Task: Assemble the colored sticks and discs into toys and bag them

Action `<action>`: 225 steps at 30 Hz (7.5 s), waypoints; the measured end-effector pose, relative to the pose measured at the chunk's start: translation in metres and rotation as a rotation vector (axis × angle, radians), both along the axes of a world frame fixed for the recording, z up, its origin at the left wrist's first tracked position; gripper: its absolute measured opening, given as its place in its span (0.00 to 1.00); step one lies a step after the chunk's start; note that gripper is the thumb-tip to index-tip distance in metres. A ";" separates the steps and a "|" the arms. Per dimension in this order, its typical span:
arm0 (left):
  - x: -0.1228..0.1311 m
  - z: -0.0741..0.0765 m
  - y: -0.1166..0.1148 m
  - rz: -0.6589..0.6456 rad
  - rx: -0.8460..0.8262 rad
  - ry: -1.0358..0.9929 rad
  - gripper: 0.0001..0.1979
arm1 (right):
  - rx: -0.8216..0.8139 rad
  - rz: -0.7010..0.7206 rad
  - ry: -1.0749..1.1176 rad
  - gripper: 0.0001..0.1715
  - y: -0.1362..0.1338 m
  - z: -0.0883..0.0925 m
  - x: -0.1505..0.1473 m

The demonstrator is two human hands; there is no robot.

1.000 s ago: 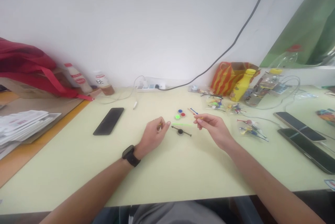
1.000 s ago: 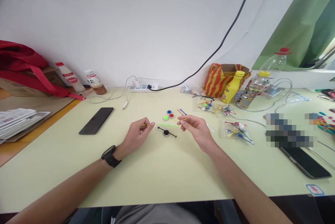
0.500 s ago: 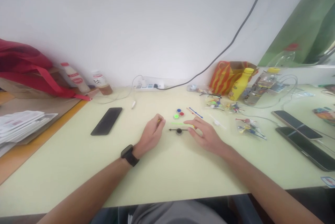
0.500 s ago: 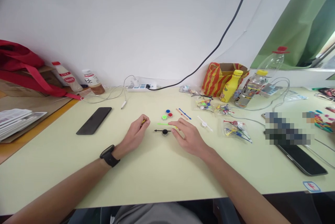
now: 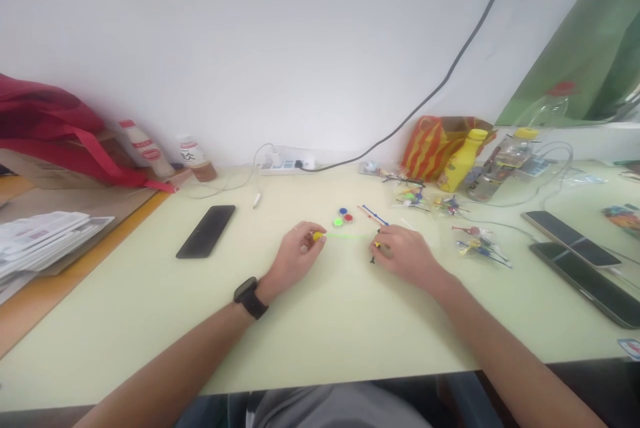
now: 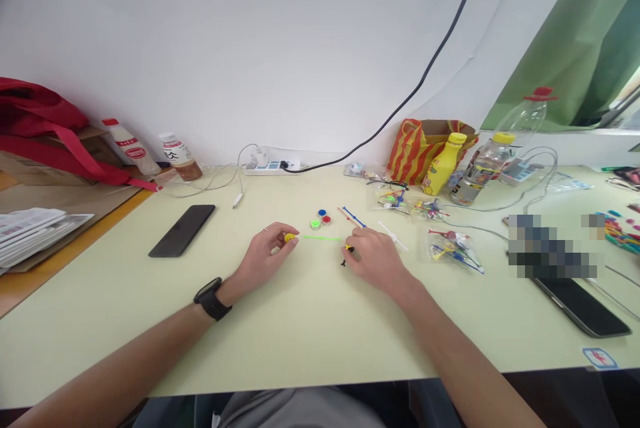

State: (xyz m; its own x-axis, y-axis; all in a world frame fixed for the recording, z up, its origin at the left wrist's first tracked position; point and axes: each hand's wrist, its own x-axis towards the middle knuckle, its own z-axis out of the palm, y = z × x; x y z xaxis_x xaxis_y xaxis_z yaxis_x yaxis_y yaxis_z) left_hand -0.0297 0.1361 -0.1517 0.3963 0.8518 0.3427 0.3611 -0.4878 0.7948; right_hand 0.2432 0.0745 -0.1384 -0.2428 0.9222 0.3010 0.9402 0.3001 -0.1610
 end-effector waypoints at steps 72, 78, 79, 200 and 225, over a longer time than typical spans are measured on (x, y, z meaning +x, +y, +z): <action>0.008 0.005 -0.024 -0.312 0.204 0.071 0.13 | -0.241 0.253 0.857 0.13 -0.007 -0.007 -0.033; 0.005 0.008 -0.023 -0.306 0.267 0.132 0.13 | -0.335 0.251 1.013 0.15 -0.007 0.001 -0.032; 0.004 0.009 -0.023 -0.308 0.269 0.142 0.13 | -0.345 0.250 1.024 0.15 -0.007 0.001 -0.033; -0.010 0.022 -0.002 -0.415 -0.856 -0.523 0.11 | -0.056 0.272 0.377 0.10 0.009 -0.024 -0.013; -0.019 -0.006 0.023 0.192 0.107 0.300 0.07 | 0.120 0.213 0.634 0.14 0.007 -0.015 -0.011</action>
